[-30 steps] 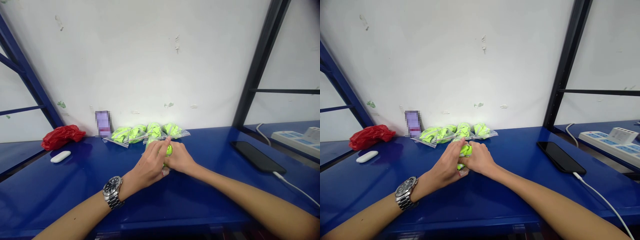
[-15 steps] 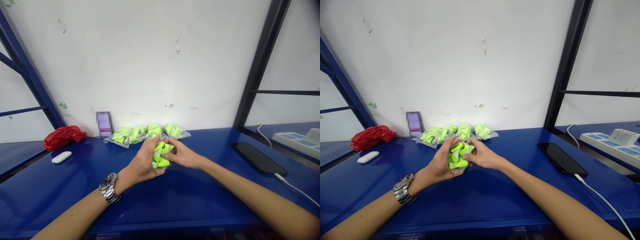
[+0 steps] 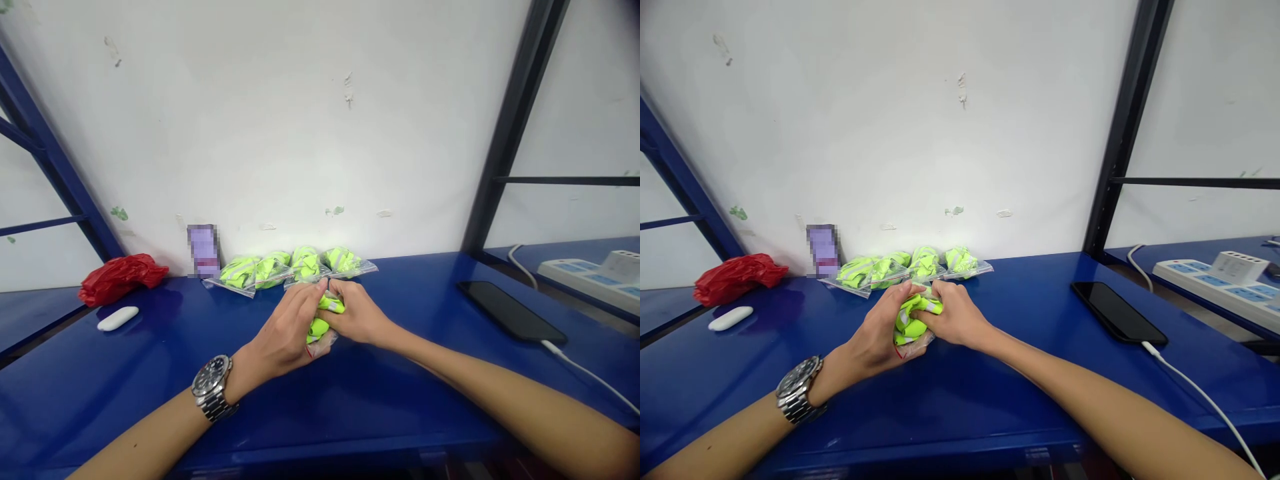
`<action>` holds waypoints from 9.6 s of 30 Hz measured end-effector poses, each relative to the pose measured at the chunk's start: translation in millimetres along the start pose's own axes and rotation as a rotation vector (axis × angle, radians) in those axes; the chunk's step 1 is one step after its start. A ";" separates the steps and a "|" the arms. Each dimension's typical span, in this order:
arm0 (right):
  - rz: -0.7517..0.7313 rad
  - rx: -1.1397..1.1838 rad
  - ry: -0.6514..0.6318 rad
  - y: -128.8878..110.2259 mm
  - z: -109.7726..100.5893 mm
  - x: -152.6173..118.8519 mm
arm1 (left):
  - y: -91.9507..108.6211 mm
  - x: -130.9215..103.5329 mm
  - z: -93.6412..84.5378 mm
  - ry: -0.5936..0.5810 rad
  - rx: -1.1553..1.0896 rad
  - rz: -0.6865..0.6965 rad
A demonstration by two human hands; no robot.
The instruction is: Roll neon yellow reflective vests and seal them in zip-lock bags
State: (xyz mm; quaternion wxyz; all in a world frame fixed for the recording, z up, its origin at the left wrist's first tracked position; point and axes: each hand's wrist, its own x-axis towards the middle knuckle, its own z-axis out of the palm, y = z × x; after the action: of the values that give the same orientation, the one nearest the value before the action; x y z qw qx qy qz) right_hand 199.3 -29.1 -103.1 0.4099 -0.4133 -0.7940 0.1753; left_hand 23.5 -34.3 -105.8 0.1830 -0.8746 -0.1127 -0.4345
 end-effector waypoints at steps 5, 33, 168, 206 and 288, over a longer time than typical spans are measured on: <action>0.032 -0.073 -0.046 1.7 2.8 -0.9 | 10.7 6.2 3.1 -0.045 0.072 0.066; 0.013 -0.048 -0.064 11.6 -14.5 10.0 | 7.4 8.4 2.4 -0.118 -0.112 0.001; -0.442 -0.201 -0.452 -44.8 -108.3 49.0 | -64.0 59.1 -112.6 -0.503 -0.399 -0.552; -0.188 -0.340 -0.301 -59.3 -56.7 7.2 | -22.7 70.1 -97.6 -0.366 -0.145 -0.232; -0.471 -0.523 -0.258 -50.0 -32.7 13.7 | -10.9 55.7 -99.5 -0.254 -0.211 -0.234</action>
State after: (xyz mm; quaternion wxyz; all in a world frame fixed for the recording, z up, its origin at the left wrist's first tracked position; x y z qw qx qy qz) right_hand 195.2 -49.9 -45.6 0.2162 -0.2845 -0.9304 -0.0820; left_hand -18.7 -63.9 -3.5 0.0228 -0.9176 -0.1897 -0.3484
